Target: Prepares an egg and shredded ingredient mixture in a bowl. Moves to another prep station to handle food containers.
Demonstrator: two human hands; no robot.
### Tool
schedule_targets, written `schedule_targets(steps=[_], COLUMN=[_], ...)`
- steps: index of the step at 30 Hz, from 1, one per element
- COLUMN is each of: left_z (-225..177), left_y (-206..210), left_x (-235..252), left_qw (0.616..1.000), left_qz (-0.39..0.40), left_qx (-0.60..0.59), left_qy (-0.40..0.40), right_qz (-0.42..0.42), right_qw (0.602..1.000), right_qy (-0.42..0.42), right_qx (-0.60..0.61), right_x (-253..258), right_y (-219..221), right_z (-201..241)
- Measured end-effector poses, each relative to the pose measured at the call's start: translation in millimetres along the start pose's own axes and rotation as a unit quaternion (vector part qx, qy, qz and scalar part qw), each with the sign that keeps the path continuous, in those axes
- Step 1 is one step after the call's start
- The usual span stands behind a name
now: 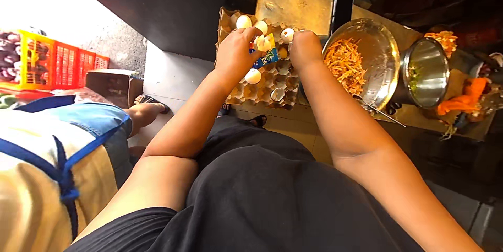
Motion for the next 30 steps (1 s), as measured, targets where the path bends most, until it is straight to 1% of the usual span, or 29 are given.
schedule_targets(steps=[6, 9, 12, 16, 19, 22, 28, 30], left_z=[9, 8, 6, 1, -7, -14, -21, -22], left_y=[-1, -1, 0, 4, 10, 21, 48, 56], left_x=[-12, -14, -13, -4, 9, 26, 50, 58], left_qw=[1.0, 1.0, 1.0, 0.999, 0.999, 0.997, 0.989, 0.984], left_qz=[0.0, 0.006, 0.012, 0.018, 0.038, 0.062, 0.115, 0.133], left_qx=[-0.011, -0.011, -0.013, -0.011, 0.002, 0.019, 0.075, 0.102], left_qy=[0.004, 0.003, 0.009, 0.024, 0.026, 0.036, 0.046, 0.055], right_qz=[0.011, 0.023, 0.029, 0.026, 0.02, 0.008, 0.04, 0.039], right_qw=[0.999, 0.999, 0.999, 0.995, 0.991, 0.989, 0.982, 0.978], right_qy=[-0.001, 0.005, 0.021, 0.063, 0.07, 0.067, 0.09, 0.094], right_qx=[-0.052, -0.047, -0.004, 0.069, 0.113, 0.135, 0.161, 0.182], right_x=[-6, -7, -5, -2, 0, 2, 4, 6], right_y=[8, 12, 17, 19, 19, 19, 29, 32], right_z=[15, 20, 18, 5, -4, -9, -16, -20])
Point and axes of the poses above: each hand's wrist, its own x-axis towards the middle knuckle, its own y-axis out of the palm, z = x × y, the point moved 8 cm from there along x, towards the middle knuckle, and after that the axes turned 10 degrees about -x, right-handed, at the moved point
